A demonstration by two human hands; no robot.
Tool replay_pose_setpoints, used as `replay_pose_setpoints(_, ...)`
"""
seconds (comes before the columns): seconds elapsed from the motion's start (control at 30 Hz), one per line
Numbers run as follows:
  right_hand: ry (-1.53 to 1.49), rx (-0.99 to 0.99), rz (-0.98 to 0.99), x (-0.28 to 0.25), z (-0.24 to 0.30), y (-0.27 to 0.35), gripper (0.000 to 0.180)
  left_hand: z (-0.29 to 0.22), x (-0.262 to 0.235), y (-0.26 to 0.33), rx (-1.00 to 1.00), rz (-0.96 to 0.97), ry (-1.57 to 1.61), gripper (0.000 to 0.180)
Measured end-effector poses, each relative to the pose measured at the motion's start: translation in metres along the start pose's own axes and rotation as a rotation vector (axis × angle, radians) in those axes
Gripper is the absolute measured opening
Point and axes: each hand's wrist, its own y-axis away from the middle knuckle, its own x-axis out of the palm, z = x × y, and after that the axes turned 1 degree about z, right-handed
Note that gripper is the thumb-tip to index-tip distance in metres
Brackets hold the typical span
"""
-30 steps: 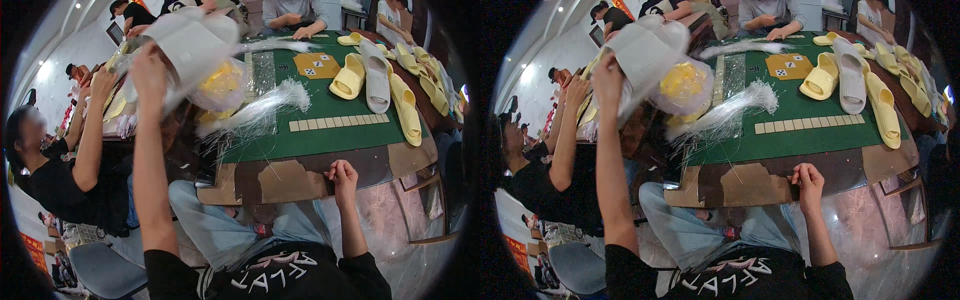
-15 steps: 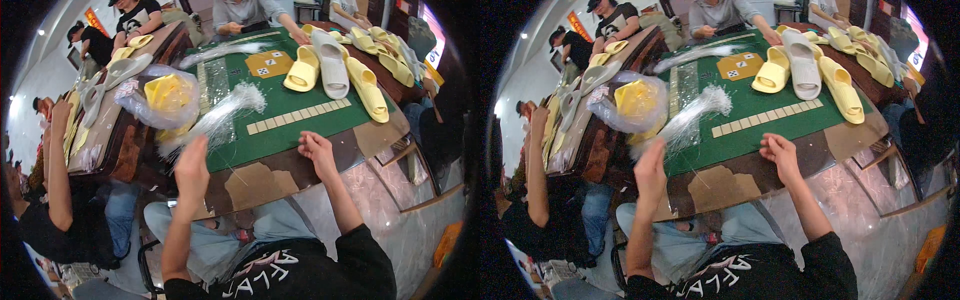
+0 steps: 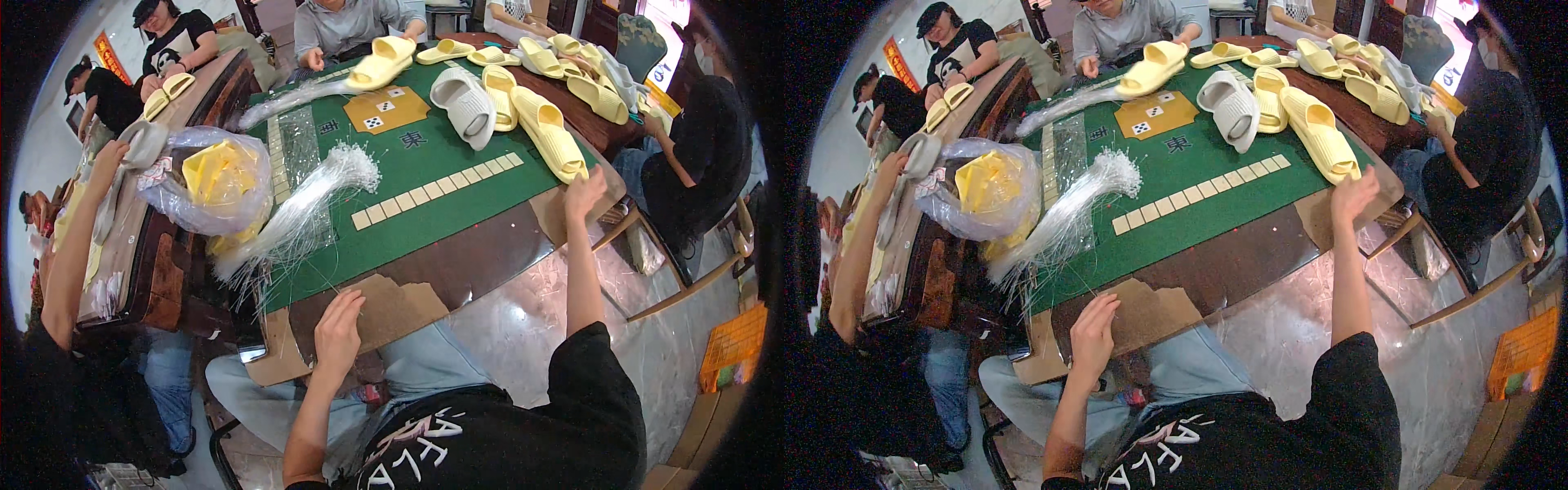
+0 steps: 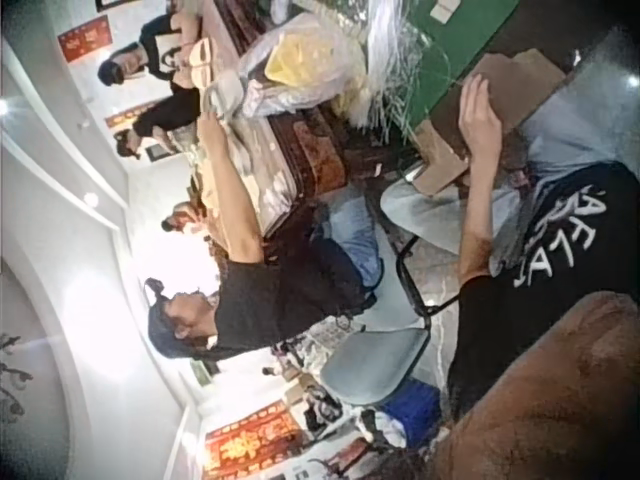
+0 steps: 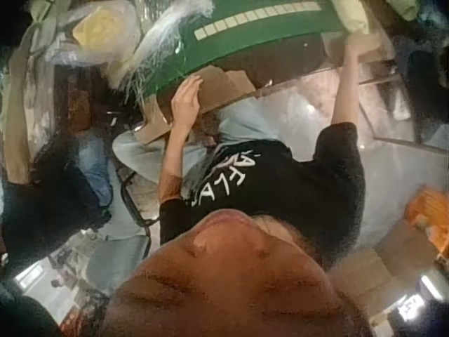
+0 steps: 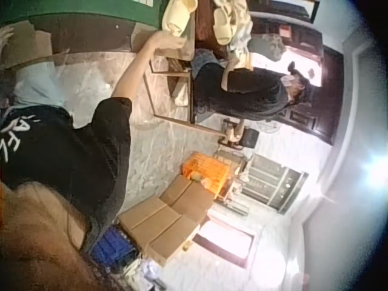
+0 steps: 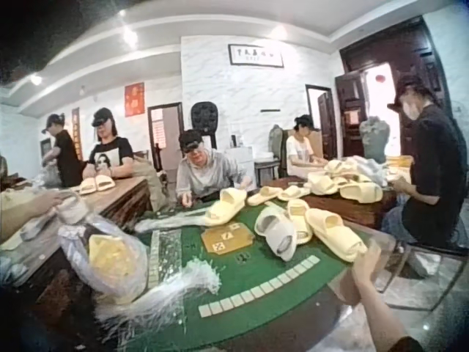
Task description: The person attaches pairs of slippers together by threading plastic fasteners through them by hand.
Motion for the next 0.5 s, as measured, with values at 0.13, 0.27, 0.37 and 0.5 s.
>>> replay_pose_setpoints(0.13, -0.182, 0.288, 0.19, 0.016, -0.05, -0.037, 0.055, -0.005, 0.004, -0.004, 0.009, 0.003, 0.007, 0.022)
replay_pose_setpoints(0.27, -0.652, 0.737, 0.595, 0.005, -0.024, -0.045, 0.032, -0.003, 0.001, 0.0, 0.0, -0.01, -0.013, 0.022)
replay_pose_setpoints(0.37, -1.341, 0.93, 0.536, 0.01, -0.056, -0.045, 0.025, -0.006, 0.007, -0.005, 0.029, -0.011, 0.048, 0.022)
replay_pose_setpoints(0.5, -1.219, 0.598, 0.622, -0.027, 0.009, 0.004, 0.042, -0.004, 0.002, -0.001, 0.001, -0.047, 0.066, 0.023)
